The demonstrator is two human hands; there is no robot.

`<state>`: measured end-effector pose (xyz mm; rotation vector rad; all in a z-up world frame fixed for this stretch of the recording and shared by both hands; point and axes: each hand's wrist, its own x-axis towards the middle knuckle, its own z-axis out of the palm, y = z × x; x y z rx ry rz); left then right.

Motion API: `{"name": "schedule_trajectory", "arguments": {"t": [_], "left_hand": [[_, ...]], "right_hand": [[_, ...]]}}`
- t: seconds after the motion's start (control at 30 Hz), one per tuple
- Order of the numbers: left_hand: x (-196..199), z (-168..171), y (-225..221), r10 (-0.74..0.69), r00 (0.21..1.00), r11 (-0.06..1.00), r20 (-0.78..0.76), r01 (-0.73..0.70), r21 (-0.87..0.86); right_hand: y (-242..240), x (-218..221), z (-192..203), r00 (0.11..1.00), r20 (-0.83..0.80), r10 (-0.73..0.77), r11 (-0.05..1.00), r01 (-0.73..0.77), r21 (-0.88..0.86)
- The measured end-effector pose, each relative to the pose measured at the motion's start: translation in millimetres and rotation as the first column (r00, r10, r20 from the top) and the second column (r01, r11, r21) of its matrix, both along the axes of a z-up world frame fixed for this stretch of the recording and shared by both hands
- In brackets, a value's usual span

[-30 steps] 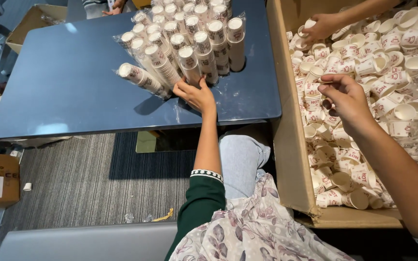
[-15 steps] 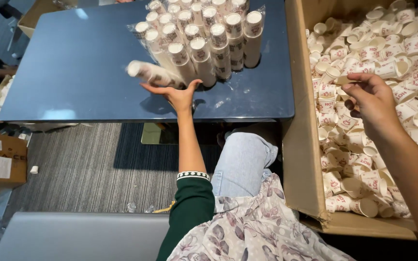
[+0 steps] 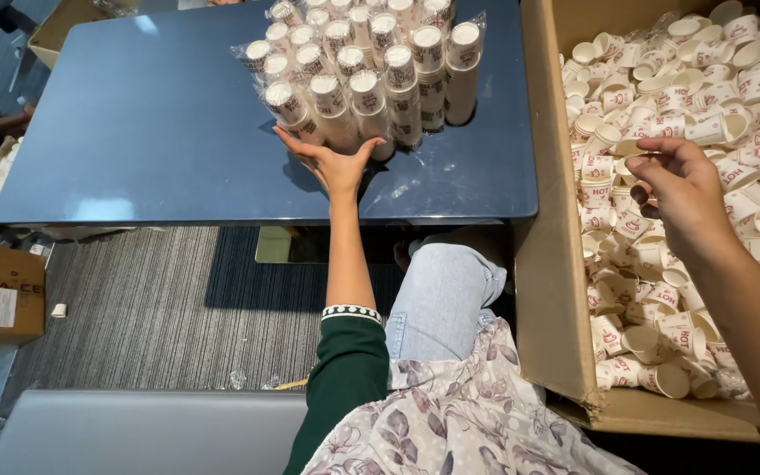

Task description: The person picks up paper cups from a large cardboard box and stacks them together. The person then places the stacks into clear plastic sleeves or onto a table.

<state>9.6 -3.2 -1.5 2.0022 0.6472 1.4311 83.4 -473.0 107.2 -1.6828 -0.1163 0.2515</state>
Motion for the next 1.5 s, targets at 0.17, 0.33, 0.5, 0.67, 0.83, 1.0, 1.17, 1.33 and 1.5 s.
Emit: {"name": "schedule_trajectory", "arguments": {"t": [0.17, 0.33, 0.5, 0.67, 0.83, 1.0, 1.17, 1.33, 1.5], "left_hand": [[-5, 1, -2, -0.002, 0.999, 0.999, 0.042, 0.0, 0.05], [-10, 2, -2, 0.02, 1.0, 0.998, 0.019, -0.021, 0.058], [-25, 16, -37, 0.025, 0.994, 0.993, 0.111, -0.037, 0.108], [-34, 48, -163, -0.221, 0.944, 0.957, 0.245, 0.16, 0.243], [-76, 82, -306, -0.572, 0.815, 0.818, 0.094, 0.576, -0.011], [-98, 106, -374, -0.83, 0.549, 0.504, 0.097, 0.813, -0.29], [-90, 98, -381, -0.84, 0.535, 0.473, 0.088, 0.803, -0.362], [-85, 90, -381, -0.803, 0.596, 0.587, -0.028, 0.78, -0.216], [-88, 103, -384, -0.817, 0.566, 0.576, -0.113, 0.79, -0.211]], "right_hand": [[-1, 0, 1, 1.0, 0.007, 0.006, 1.0, -0.006, 0.012], [0, 1, 0, 1.0, 0.012, 0.006, 1.0, -0.006, 0.003], [-4, 4, -3, 0.999, 0.045, -0.005, 1.0, 0.005, -0.006], [-15, 19, -17, 0.986, 0.164, -0.025, 1.0, 0.024, 0.009], [-20, 43, -49, 0.92, 0.364, 0.144, 0.965, -0.049, -0.257], [-7, 78, -76, 0.868, 0.175, 0.465, 0.452, -0.063, -0.89], [-8, 119, -138, 0.798, -0.036, 0.601, 0.203, -0.197, -0.959], [-35, 103, -91, 0.651, 0.024, 0.759, 0.258, -0.266, -0.929], [-78, 37, 25, 0.711, -0.191, 0.676, 0.606, -0.685, -0.405]]}}
